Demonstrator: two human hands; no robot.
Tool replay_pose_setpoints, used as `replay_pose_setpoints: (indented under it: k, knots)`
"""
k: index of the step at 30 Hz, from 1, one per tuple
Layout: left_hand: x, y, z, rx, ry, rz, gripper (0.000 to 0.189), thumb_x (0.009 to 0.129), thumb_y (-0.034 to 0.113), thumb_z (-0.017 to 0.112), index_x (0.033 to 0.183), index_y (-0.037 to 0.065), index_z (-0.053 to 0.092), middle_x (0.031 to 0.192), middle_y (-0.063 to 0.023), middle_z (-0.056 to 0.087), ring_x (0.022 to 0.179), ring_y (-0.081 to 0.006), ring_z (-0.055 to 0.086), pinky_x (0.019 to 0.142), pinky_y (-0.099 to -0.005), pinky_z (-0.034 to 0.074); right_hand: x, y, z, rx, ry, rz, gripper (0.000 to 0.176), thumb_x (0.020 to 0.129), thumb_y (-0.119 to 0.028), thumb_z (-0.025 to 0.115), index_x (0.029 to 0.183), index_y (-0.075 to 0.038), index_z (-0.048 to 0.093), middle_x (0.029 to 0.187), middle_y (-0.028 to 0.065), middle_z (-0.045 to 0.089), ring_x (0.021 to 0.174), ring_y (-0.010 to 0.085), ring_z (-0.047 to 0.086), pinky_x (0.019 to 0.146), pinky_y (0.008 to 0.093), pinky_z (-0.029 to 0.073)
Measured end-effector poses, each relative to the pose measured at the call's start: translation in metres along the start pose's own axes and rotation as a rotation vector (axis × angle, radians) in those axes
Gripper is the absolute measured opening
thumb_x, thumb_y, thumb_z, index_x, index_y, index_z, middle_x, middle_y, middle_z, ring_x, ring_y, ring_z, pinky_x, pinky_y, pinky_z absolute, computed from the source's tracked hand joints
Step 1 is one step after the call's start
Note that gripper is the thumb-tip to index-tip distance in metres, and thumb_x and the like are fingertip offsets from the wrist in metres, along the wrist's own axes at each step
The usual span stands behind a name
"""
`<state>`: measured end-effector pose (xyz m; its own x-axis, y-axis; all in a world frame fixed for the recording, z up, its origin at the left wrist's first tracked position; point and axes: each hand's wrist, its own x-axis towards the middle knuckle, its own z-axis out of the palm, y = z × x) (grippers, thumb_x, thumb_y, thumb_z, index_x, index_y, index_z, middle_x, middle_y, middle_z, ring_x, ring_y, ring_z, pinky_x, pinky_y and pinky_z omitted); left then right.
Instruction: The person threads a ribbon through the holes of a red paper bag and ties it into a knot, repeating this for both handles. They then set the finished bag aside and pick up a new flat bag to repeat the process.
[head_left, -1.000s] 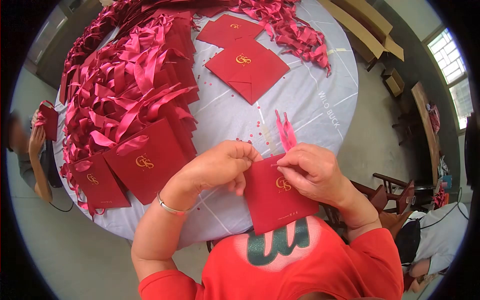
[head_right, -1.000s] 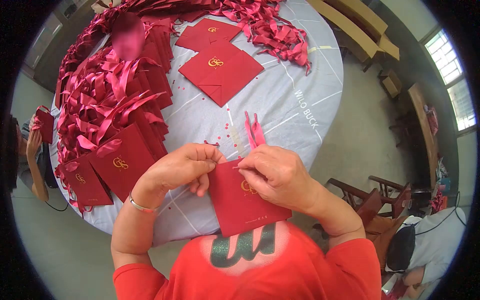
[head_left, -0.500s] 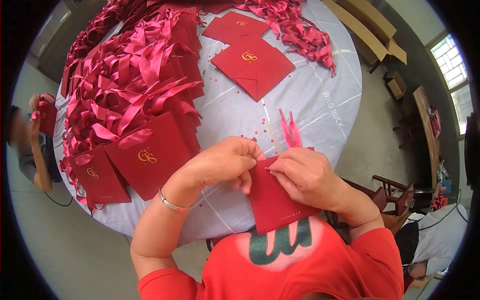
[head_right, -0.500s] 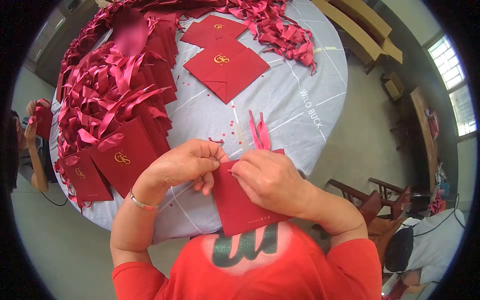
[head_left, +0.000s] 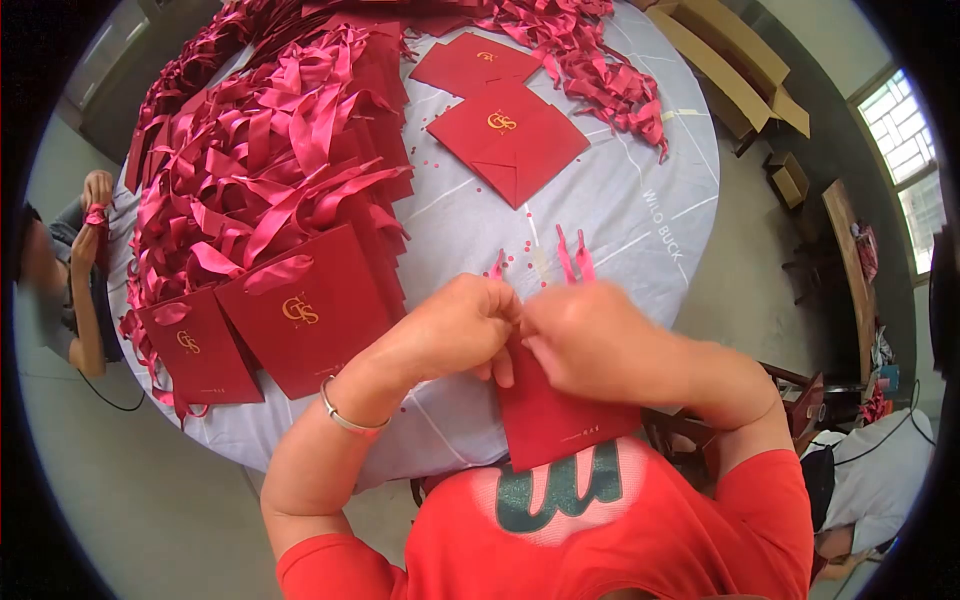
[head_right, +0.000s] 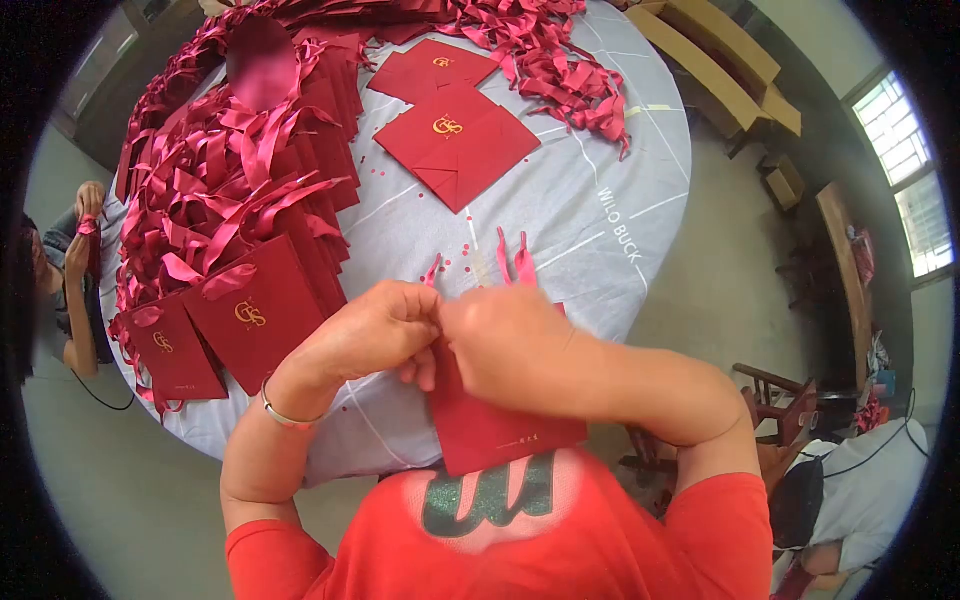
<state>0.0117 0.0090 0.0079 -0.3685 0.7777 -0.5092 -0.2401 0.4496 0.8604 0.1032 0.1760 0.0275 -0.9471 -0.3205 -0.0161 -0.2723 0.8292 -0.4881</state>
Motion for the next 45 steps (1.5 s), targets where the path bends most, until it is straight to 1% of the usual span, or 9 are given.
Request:
replay_pose_setpoints:
  k: [5,7,9,12,19,25,31,38,45]
  knots:
    - [-0.003,0.001,0.003,0.014,-0.006,0.042,0.019,0.084,-0.004,0.044,0.094,-0.005,0.060,0.077,-0.0122,0.067,0.064,-0.0194,0.070,0.052,-0.0299,0.050,0.003,0.014,-0.007,0.076,0.100,-0.002,0.013,0.078,-0.016,0.068,0.080,-0.003,0.067,0.079,0.0161,0.067,0.075,0.0374,0.065,0.066,0.0440,0.053]
    - [-0.008,0.009,0.008,0.042,-0.031,0.060,0.016,0.085,-0.003,0.046,0.093,-0.006,0.059,0.077,-0.0122,0.067,0.064,-0.0198,0.071,0.052,-0.0302,0.050,0.009,0.025,-0.019,0.365,-0.095,-0.071,0.023,0.076,-0.024,0.074,0.082,-0.003,0.067,0.080,0.0140,0.067,0.074,0.0277,0.067,0.066,0.0382,0.053]
    - [-0.015,0.019,0.016,0.184,0.036,0.043,0.014,0.089,-0.001,0.051,0.101,-0.003,0.057,0.075,-0.0059,0.065,0.064,-0.0164,0.069,0.052,-0.0270,0.049,0.020,0.027,-0.037,0.678,-0.399,0.341,0.024,0.081,-0.021,0.076,0.092,-0.002,0.064,0.082,0.0044,0.066,0.072,0.0118,0.060,0.063,0.0270,0.048]
    - [-0.016,0.015,0.022,0.242,0.101,0.079,0.012,0.086,-0.003,0.058,0.096,-0.004,0.051,0.071,-0.0085,0.064,0.062,-0.0167,0.068,0.051,-0.0285,0.048,0.038,0.051,-0.029,0.766,-0.498,0.216,0.027,0.086,-0.013,0.065,0.109,0.000,0.060,0.082,0.0046,0.065,0.071,0.0104,0.058,0.062,0.0257,0.046]
    - [-0.023,0.023,0.031,0.289,0.207,0.116,0.020,0.083,-0.006,0.060,0.094,-0.003,0.044,0.069,-0.0122,0.063,0.060,-0.0203,0.069,0.049,-0.0304,0.052,0.061,0.048,-0.027,0.739,-0.852,0.382,0.026,0.077,-0.009,0.066,0.102,-0.001,0.065,0.073,0.0022,0.060,0.060,0.0096,0.052,0.052,0.0242,0.039]
    - [-0.021,0.024,0.031,0.292,0.202,0.077,0.021,0.081,-0.007,0.060,0.094,-0.004,0.044,0.069,-0.0123,0.062,0.060,-0.0216,0.070,0.048,-0.0296,0.053,0.049,0.041,-0.014,0.907,-0.525,0.426,0.020,0.069,0.000,0.069,0.088,-0.004,0.066,0.069,0.0035,0.061,0.055,0.0122,0.054,0.046,0.0283,0.040]
    - [-0.024,0.020,0.035,0.219,0.106,0.149,0.026,0.079,-0.008,0.058,0.099,-0.005,0.042,0.073,-0.0135,0.064,0.062,-0.0211,0.070,0.052,-0.0293,0.053,0.052,0.051,-0.009,0.763,-0.056,0.296,0.027,0.076,-0.001,0.068,0.100,0.004,0.057,0.071,0.0094,0.065,0.064,0.0135,0.061,0.054,0.0297,0.048]
    - [-0.026,0.023,0.039,0.289,0.208,0.139,0.025,0.080,-0.009,0.058,0.097,-0.002,0.041,0.073,-0.0106,0.062,0.065,-0.0203,0.071,0.052,-0.0274,0.052,0.041,0.049,-0.029,0.690,-0.505,0.246,0.030,0.077,-0.006,0.070,0.103,0.004,0.057,0.080,0.0110,0.069,0.066,0.0142,0.063,0.057,0.0289,0.049]
    - [-0.027,0.022,0.041,0.276,0.202,0.128,0.023,0.081,-0.008,0.061,0.089,0.001,0.041,0.072,-0.0069,0.060,0.067,-0.0195,0.071,0.052,-0.0272,0.053,0.035,0.046,-0.021,0.953,-0.578,0.260,0.027,0.076,0.002,0.062,0.102,0.005,0.060,0.082,0.0094,0.069,0.075,0.0108,0.064,0.062,0.0252,0.049]
